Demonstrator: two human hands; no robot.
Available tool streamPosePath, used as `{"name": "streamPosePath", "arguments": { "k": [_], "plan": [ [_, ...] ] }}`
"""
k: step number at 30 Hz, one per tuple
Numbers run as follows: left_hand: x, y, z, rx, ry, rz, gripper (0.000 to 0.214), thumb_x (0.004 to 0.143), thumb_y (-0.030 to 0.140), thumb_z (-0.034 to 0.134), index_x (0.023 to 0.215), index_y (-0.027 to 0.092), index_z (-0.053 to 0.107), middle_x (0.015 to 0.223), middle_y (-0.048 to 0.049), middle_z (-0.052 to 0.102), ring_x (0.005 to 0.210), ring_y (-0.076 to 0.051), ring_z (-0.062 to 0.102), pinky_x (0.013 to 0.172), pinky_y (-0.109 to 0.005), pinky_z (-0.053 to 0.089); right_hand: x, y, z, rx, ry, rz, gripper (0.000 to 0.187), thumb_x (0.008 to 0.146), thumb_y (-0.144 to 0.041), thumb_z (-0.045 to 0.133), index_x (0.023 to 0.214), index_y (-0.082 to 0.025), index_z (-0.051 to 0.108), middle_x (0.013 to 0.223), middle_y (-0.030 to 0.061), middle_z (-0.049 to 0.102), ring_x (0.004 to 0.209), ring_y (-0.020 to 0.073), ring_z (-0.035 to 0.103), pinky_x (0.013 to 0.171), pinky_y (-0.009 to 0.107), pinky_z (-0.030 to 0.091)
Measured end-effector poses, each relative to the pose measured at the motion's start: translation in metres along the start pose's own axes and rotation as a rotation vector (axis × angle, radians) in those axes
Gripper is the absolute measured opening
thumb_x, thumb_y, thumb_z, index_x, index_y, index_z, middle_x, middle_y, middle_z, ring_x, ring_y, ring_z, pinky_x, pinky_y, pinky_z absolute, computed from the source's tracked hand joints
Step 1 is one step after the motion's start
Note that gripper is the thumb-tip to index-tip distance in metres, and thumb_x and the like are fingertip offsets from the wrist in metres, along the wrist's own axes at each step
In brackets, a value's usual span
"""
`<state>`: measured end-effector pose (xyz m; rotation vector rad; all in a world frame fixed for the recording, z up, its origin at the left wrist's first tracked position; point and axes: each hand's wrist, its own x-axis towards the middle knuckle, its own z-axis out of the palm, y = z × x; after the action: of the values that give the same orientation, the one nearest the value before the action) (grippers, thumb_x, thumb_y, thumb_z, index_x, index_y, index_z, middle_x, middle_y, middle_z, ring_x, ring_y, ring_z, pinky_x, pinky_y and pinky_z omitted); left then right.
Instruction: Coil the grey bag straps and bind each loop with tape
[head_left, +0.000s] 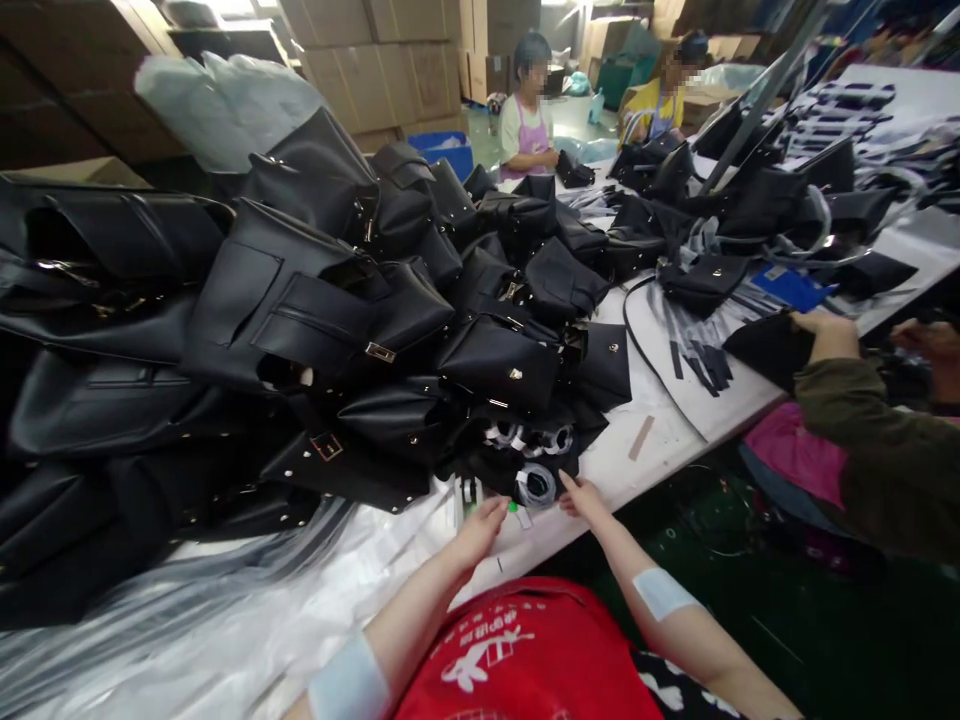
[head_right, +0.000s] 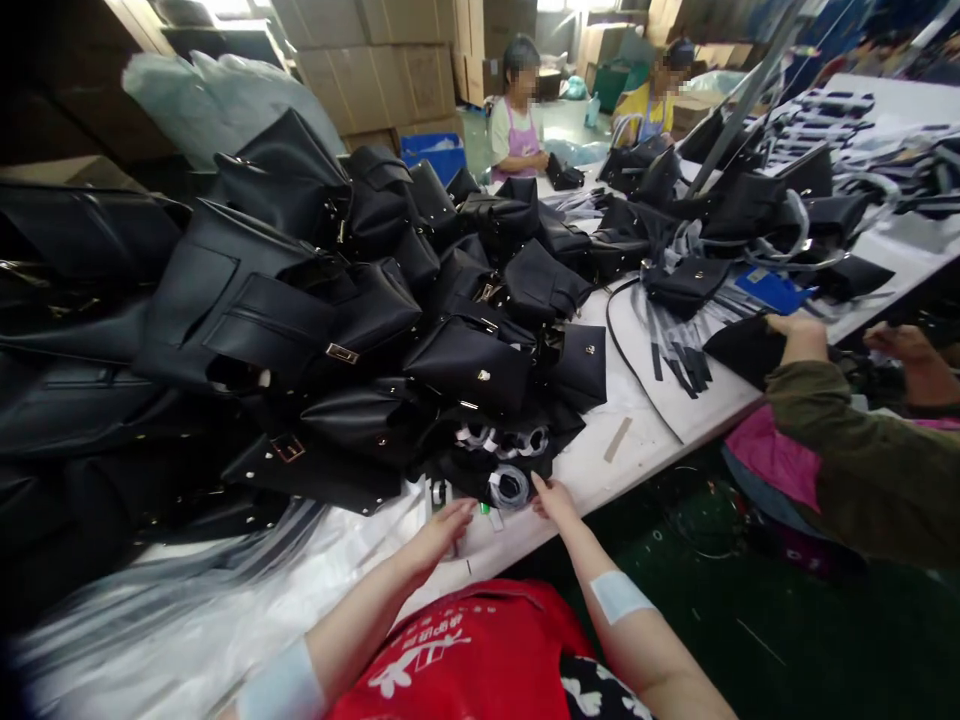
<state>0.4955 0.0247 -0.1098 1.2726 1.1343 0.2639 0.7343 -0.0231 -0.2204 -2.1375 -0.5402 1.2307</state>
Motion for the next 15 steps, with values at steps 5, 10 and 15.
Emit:
{"name": "streamPosePath", "arguments": {
  "k": [5, 10, 15],
  "plan": [
    [0.05, 0.019, 0.021, -0.003, 0.082, -0.09, 0.045, 0.09, 0.042, 0.046, 0.119, 0.011, 0.058, 0.105, -0.0124, 0.068, 0.088, -0.017, 0.064, 0.077, -0.029, 0.049, 0.015, -0.026, 0.0, 0.026, -0.137, -0.013, 0.033, 0.083, -0.046, 0.053, 0.066, -0.018, 0.053, 0.046, 0.0034, 0.06, 0.043, 0.0157, 0.058, 0.044, 0.024, 0.046],
    [0.058, 0.038, 0.012, 0.096, 0.243, -0.041, 0.03, 0.087, 0.028, 0.052, 0.099, 0.005, 0.068, 0.089, -0.0142, 0.071, 0.077, -0.02, 0.066, 0.073, -0.03, 0.048, 0.009, -0.072, -0.036, 0.072, -0.163, -0.14, 0.037, 0.083, -0.042, 0.05, 0.054, -0.018, 0.052, 0.044, 0.0053, 0.057, 0.039, 0.0146, 0.053, 0.041, 0.025, 0.041],
    [0.039, 0.07, -0.01, 0.206, 0.399, 0.104, 0.026, 0.085, 0.023, 0.053, 0.099, 0.013, 0.072, 0.097, -0.0105, 0.073, 0.088, -0.021, 0.067, 0.084, -0.03, 0.047, -0.01, -0.123, -0.082, 0.163, -0.116, -0.294, 0.036, 0.08, -0.044, 0.052, 0.057, -0.016, 0.056, 0.045, 0.0034, 0.057, 0.039, 0.0134, 0.052, 0.04, 0.024, 0.039]
  ]
}}
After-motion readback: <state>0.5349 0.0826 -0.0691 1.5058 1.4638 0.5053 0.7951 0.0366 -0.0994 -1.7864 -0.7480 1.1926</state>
